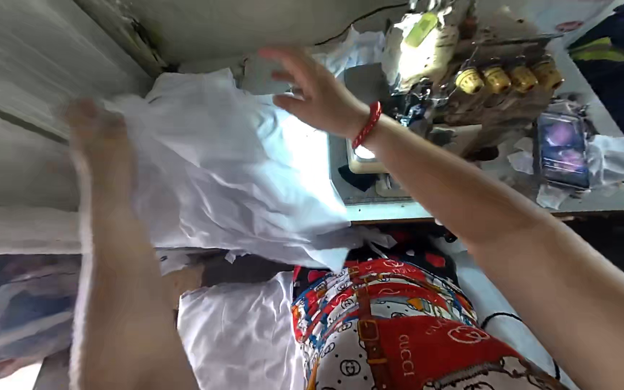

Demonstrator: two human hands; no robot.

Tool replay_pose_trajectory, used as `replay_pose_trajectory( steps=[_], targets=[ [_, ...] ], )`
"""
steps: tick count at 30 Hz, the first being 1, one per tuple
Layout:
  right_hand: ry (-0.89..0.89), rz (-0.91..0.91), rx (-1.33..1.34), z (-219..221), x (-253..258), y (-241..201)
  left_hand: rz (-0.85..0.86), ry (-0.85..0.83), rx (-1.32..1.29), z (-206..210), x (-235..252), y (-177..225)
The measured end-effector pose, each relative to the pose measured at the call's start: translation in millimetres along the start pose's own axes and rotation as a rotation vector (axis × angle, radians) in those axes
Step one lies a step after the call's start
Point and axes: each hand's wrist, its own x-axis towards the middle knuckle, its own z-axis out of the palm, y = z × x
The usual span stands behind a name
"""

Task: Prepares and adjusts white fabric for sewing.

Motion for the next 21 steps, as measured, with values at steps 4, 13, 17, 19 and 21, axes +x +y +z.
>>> replay_pose_trajectory(
  steps=[4,13,17,19,21],
  targets=[
    [-0.121,0.14,-0.098,33,-58,41,0.218,-0.308,0.073,83,-75,5],
    [0.031,0.286,0.086,81,-143,81,0.516,-0.457,0.227,179,-153,19],
    [0.044,0.343,0.163,81,-146,87,0.434,-0.476,0.26,182,-149,27],
    [0.029,0.378,0.212,79,-145,85,0.389,-0.502,0.223,179,-145,29],
    [0.013,0.359,0.269,79,-142,91,0.384,-0.512,0.215,176,-143,30]
  ],
)
